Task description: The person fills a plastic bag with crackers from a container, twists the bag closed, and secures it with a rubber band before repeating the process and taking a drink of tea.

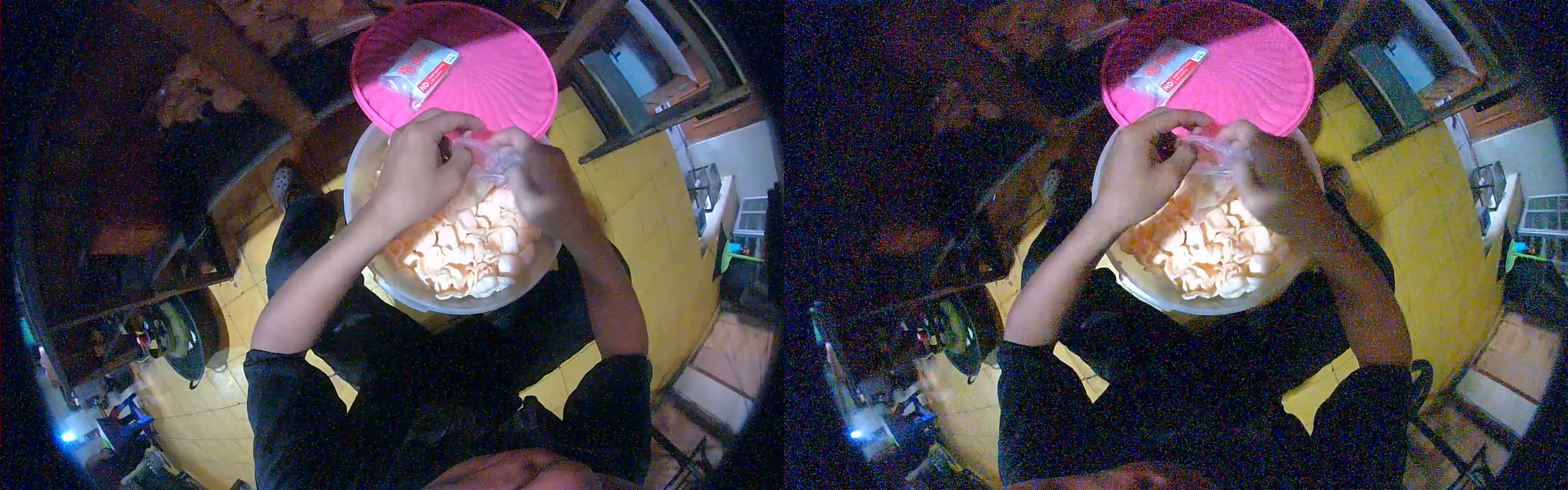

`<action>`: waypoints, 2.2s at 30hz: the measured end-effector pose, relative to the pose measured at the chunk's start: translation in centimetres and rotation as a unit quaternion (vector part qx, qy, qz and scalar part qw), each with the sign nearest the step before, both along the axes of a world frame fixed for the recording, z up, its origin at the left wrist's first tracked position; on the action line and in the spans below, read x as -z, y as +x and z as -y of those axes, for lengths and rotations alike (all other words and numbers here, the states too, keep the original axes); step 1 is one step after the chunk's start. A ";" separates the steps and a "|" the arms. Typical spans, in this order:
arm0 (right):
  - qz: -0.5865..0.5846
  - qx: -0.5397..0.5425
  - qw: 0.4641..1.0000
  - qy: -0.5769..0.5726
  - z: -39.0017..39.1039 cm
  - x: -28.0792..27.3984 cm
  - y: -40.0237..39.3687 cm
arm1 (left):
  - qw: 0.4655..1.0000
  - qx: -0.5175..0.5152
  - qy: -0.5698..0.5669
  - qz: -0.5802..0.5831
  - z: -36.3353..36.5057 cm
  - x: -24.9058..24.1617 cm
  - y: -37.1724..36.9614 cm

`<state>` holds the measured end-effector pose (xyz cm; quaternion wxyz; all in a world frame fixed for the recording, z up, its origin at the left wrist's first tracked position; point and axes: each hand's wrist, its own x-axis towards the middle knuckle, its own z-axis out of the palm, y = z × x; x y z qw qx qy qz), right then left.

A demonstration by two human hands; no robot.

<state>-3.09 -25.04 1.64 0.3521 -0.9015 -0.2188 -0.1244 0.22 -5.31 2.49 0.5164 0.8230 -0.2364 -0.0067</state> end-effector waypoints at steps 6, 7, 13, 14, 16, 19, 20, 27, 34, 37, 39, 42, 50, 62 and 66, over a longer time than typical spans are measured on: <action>-0.027 -0.022 0.999 -0.007 0.6 0.2 -0.2 | 0.993 0.072 -0.096 0.011 1.1 1.2 -0.3; -0.026 -0.021 0.999 -0.007 0.6 0.0 -0.1 | 0.986 0.091 -0.133 0.051 1.7 1.8 -0.7; -0.221 0.032 0.951 0.216 1.8 -3.0 0.1 | 0.911 0.266 -0.163 -0.269 2.6 1.9 -1.2; -0.218 0.034 0.951 0.218 2.8 -2.5 0.2 | 0.900 0.262 -0.156 -0.311 2.4 1.4 -1.1; -0.266 0.008 0.878 0.398 4.2 -1.8 0.7 | 0.899 0.241 -0.141 -0.337 2.3 1.1 -0.8; -0.230 0.062 0.828 0.507 4.4 -3.0 1.3 | 0.900 0.212 -0.162 -0.344 1.5 0.6 -0.4; -0.258 0.081 0.777 0.569 3.6 -3.4 1.1 | 0.901 0.210 -0.162 -0.342 1.4 0.6 -0.5; -0.315 -0.073 0.825 0.464 1.3 -1.0 0.3 | 0.932 0.263 -0.087 -0.232 2.9 3.3 -1.5; -0.024 0.011 0.971 0.239 1.5 -2.3 0.1 | 0.945 0.221 0.208 -0.118 2.3 1.4 -1.4; 0.234 -0.095 0.966 -0.054 -0.7 -2.2 -1.0 | 0.583 0.347 -0.475 -0.560 3.1 1.7 -2.8; 0.266 -0.086 0.953 -0.117 -1.8 -3.4 -2.1 | 0.664 0.253 -0.402 -0.578 2.9 1.1 -3.1; 0.295 -0.038 0.945 -0.139 -1.6 -2.9 -2.0 | 0.695 0.135 -0.505 -0.495 3.1 -0.8 -2.3; -0.186 0.026 0.894 0.406 0.5 -0.6 0.0 | 0.685 0.302 -0.450 -0.487 1.7 0.0 0.9; -0.141 0.016 0.943 0.301 0.6 -2.2 -0.3 | 0.785 0.227 -0.383 -0.430 -0.5 -1.0 0.6; 0.305 -0.081 0.941 -0.120 -0.4 -3.0 0.5 | 0.905 0.236 -0.105 -0.337 -1.5 -1.5 0.5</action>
